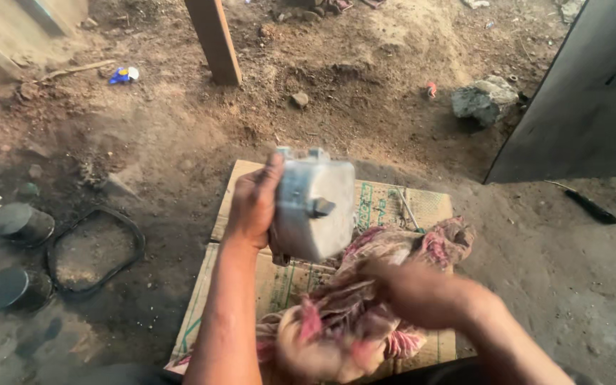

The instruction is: The person wipes a metal housing component with a cloth, rotating the part to clean different sides, and затем uses their fingers to touch the inner surfaces and edges.

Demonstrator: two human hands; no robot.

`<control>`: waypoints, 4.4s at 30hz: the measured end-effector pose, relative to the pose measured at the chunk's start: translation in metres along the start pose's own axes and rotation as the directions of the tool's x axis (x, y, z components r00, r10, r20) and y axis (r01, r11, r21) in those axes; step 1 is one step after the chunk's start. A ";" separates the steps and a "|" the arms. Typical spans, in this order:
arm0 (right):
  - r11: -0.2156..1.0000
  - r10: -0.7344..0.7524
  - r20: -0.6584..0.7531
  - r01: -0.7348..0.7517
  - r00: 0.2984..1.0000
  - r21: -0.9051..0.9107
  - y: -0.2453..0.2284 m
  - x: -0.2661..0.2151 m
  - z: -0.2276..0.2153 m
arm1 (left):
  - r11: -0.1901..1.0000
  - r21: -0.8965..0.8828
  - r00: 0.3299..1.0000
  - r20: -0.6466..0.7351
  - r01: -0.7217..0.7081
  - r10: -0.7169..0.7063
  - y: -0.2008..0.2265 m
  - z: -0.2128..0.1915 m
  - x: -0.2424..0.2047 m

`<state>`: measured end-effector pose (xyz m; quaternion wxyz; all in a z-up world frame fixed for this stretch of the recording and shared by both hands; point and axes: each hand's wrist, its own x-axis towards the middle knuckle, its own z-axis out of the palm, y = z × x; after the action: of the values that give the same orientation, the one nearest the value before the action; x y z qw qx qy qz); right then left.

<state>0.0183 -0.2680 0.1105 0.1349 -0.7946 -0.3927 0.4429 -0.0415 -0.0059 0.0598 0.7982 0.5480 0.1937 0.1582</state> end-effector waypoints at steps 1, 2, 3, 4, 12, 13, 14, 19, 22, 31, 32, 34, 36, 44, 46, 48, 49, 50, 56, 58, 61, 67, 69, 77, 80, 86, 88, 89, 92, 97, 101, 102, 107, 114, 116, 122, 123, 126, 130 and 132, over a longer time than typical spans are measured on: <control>0.952 0.286 -0.105 -0.295 0.952 -0.084 0.003 0.002 -0.007 | 0.998 0.058 0.999 0.027 -0.021 0.020 -0.006 0.001 0.003; 0.919 0.385 -0.222 -0.395 0.896 0.001 0.009 0.007 -0.018 | 0.992 0.115 0.998 0.055 -0.044 0.038 -0.013 0.003 0.006; 0.872 0.483 -0.327 -0.480 0.812 0.096 0.017 0.012 -0.027 | 0.984 0.168 0.995 0.085 -0.068 0.054 -0.021 0.004 0.010; 0.908 0.417 -0.421 -0.351 0.805 0.229 0.026 0.014 -0.030 | 0.960 0.267 0.995 0.079 -0.079 0.060 -0.028 0.005 0.013; 0.845 -0.142 -0.599 0.412 0.788 0.342 0.067 0.045 -0.015 | 0.669 0.733 0.991 0.053 -0.123 0.125 -0.057 0.012 0.027; 0.824 -0.140 -0.626 0.440 0.767 0.356 0.067 0.049 -0.015 | 0.661 0.740 0.992 0.069 -0.124 0.108 -0.056 0.013 0.028; 0.803 -0.137 -0.652 0.469 0.746 0.368 0.066 0.053 -0.015 | 0.653 0.747 0.992 0.085 -0.125 0.092 -0.054 0.014 0.029; 0.679 -0.226 -0.733 0.643 0.642 0.354 0.053 0.071 -0.008 | 0.655 0.743 0.991 0.112 -0.134 0.075 -0.051 0.013 0.033; 0.849 -0.362 -0.740 0.529 0.567 -0.010 0.029 0.072 0.002 | 0.663 0.742 0.979 0.195 -0.105 -0.063 -0.053 0.012 0.042; 0.829 -0.527 -0.672 0.490 0.520 -0.271 0.023 0.069 -0.008 | 0.700 0.688 0.910 0.392 -0.191 -0.136 -0.049 0.015 0.057; 0.773 -0.614 -0.649 0.511 0.449 -0.376 0.020 0.071 -0.001 | 0.728 0.660 0.897 0.416 -0.187 -0.147 -0.049 0.017 0.059; 0.796 -0.582 -0.653 0.503 0.485 -0.337 0.019 0.072 0.003 | 0.724 0.664 0.883 0.436 -0.183 -0.176 -0.050 0.018 0.060; 0.913 -0.338 -0.654 0.404 0.676 -0.055 0.023 0.074 -0.010 | 0.665 0.720 0.881 0.428 -0.198 -0.201 -0.049 0.021 0.064; 0.845 -0.520 -0.621 0.461 0.587 -0.271 0.016 0.072 -0.002 | 0.699 0.686 0.874 0.449 -0.204 -0.186 -0.059 0.017 0.067; 0.892 -0.443 -0.619 0.392 0.648 -0.228 0.011 0.071 -0.010 | 0.640 0.733 0.884 0.433 -0.232 -0.177 -0.059 0.015 0.074; 0.900 -0.430 -0.625 0.362 0.651 -0.243 0.010 0.066 -0.010 | 0.586 0.760 0.877 0.452 -0.282 -0.165 -0.066 0.019 0.076; 0.844 -0.534 -0.587 0.416 0.609 -0.337 0.009 0.067 -0.009 | 0.610 0.749 0.876 0.448 -0.259 -0.178 -0.067 0.020 0.078; 0.776 -0.631 -0.536 0.465 0.560 -0.426 0.008 0.071 -0.006 | 0.633 0.738 0.875 0.444 -0.236 -0.192 -0.067 0.020 0.079; 0.891 -0.412 -0.587 0.444 0.697 -0.099 0.007 0.071 -0.011 | 0.590 0.770 0.889 0.421 -0.245 -0.180 -0.058 0.012 0.073; 0.874 -0.460 -0.574 0.460 0.677 -0.158 0.007 0.074 -0.006 | 0.649 0.718 0.875 0.455 -0.251 -0.165 -0.062 0.019 0.078; 0.788 -0.615 -0.552 0.466 0.564 -0.402 0.011 0.077 -0.001 | 0.718 0.673 0.873 0.444 -0.179 -0.199 -0.067 0.015 0.075; 0.791 -0.594 -0.522 0.561 0.612 -0.243 0.010 0.070 -0.009 | 0.618 0.712 0.855 0.504 -0.332 -0.121 -0.067 0.017 0.081; 0.724 -0.688 -0.453 0.577 0.566 -0.378 0.009 0.075 -0.008 | 0.728 0.605 0.828 0.553 -0.323 -0.093 -0.065 0.010 0.080; 0.831 -0.548 -0.468 0.513 0.693 -0.214 0.013 0.067 -0.007 | 0.665 0.696 0.869 0.474 -0.270 -0.144 -0.069 0.015 0.076; 0.911 -0.389 -0.534 0.401 0.751 -0.099 0.014 0.062 -0.023 | 0.613 0.741 0.890 0.438 -0.275 -0.130 -0.061 0.017 0.068; 0.905 -0.414 -0.451 0.412 0.790 -0.109 0.010 0.062 -0.012 | 0.682 0.717 0.883 0.403 -0.142 -0.240 -0.059 0.025 0.063; 0.909 -0.383 -0.478 0.416 0.791 -0.039 0.009 0.064 -0.017 | 0.651 0.736 0.890 0.406 -0.186 -0.205 -0.057 0.020 0.064; 0.909 -0.372 -0.501 0.417 0.781 -0.025 0.010 0.061 -0.019 | 0.616 0.761 0.900 0.393 -0.203 -0.190 -0.059 0.022 0.065; 0.788 -0.607 -0.494 0.553 0.623 -0.271 0.014 0.065 -0.013 | 0.650 0.734 0.896 0.403 -0.196 -0.185 -0.059 0.019 0.072; 0.887 -0.340 -0.611 0.460 0.715 0.046 0.024 0.069 -0.015 | 0.602 0.773 0.922 0.357 -0.201 -0.152 -0.053 0.016 0.065; 0.852 -0.500 -0.587 0.483 0.636 -0.202 0.025 0.081 -0.005 | 0.601 0.766 0.912 0.385 -0.228 -0.144 -0.053 0.019 0.068; 0.798 -0.591 -0.570 0.515 0.570 -0.313 0.026 0.083 -0.001 | 0.619 0.754 0.911 0.386 -0.220 -0.147 -0.055 0.018 0.066; 0.812 -0.565 -0.601 0.509 0.565 -0.286 0.018 0.075 -0.002 | 0.659 0.702 0.895 0.435 -0.270 -0.097 -0.055 0.020 0.064; 0.823 -0.568 -0.607 0.399 0.556 -0.404 0.028 0.056 -0.018 | 0.581 0.802 0.916 0.328 -0.141 -0.230 -0.052 0.022 0.061; 0.738 -0.671 -0.498 0.562 0.549 -0.375 0.023 0.065 -0.006 | 0.643 0.738 0.897 0.406 -0.207 -0.178 -0.053 0.023 0.061; 0.739 -0.670 -0.500 0.427 0.550 -0.520 0.013 0.056 -0.012 | 0.704 0.676 0.868 0.464 -0.220 -0.175 -0.053 0.021 0.061; 0.784 -0.607 -0.547 0.320 0.576 -0.533 0.011 0.049 -0.017 | 0.674 0.692 0.866 0.476 -0.259 -0.155 -0.052 0.025 0.062; 0.720 -0.671 -0.429 0.392 0.605 -0.573 0.000 0.050 0.000 | 0.659 0.747 0.891 0.354 -0.087 -0.284 -0.051 0.029 0.063; 0.743 -0.653 -0.493 0.362 0.575 -0.563 0.008 0.052 -0.007 | 0.673 0.725 0.878 0.408 -0.145 -0.250 -0.054 0.022 0.060; 0.717 -0.684 -0.460 0.404 0.567 -0.568 0.007 0.058 -0.006 | 0.686 0.651 0.845 0.526 -0.324 -0.101 -0.051 0.026 0.060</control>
<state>0.0439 -0.2288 0.0757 0.2277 -0.7393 -0.6336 -0.0133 0.0257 -0.0174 0.0124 0.5285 0.8480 -0.0196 -0.0350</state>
